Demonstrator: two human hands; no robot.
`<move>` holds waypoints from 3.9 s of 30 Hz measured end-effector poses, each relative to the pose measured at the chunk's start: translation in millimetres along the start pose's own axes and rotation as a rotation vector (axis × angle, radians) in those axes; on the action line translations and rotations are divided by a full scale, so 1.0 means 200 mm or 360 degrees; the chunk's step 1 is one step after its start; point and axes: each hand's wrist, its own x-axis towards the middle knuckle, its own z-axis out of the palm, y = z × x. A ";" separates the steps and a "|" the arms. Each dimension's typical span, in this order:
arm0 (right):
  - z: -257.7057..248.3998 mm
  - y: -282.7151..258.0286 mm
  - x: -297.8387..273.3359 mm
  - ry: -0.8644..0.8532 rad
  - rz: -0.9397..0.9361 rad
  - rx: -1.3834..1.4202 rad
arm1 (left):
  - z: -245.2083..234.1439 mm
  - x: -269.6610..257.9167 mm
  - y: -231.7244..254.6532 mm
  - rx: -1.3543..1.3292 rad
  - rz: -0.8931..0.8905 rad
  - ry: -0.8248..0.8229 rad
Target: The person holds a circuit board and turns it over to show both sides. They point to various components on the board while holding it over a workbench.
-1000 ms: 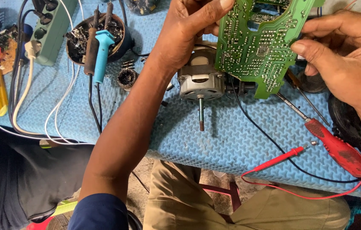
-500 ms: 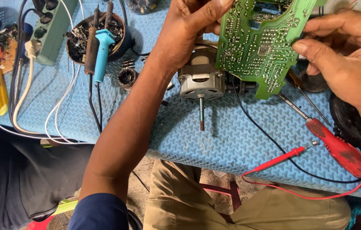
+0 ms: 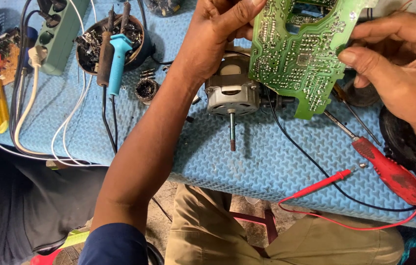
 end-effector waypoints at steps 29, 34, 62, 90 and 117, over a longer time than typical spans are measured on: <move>-0.03 0.04 -0.04 -0.0090 0.0021 0.0072 | -0.01 0.00 -0.02 -0.0085 0.0031 -0.0045; -0.04 0.05 -0.03 -0.0106 -0.0030 0.0071 | -0.01 0.00 -0.01 -0.0075 0.0033 -0.0039; 0.03 0.06 0.02 0.0113 0.0003 -0.0220 | 0.02 0.01 0.05 0.0022 0.0006 -0.0069; 0.07 0.02 0.02 0.0188 -0.0050 -0.0292 | 0.07 0.02 0.12 -0.0155 -0.0093 -0.0022; 0.05 -0.11 0.12 0.0264 -0.0891 -0.0964 | 0.05 0.01 0.08 -0.0134 -0.0183 -0.0021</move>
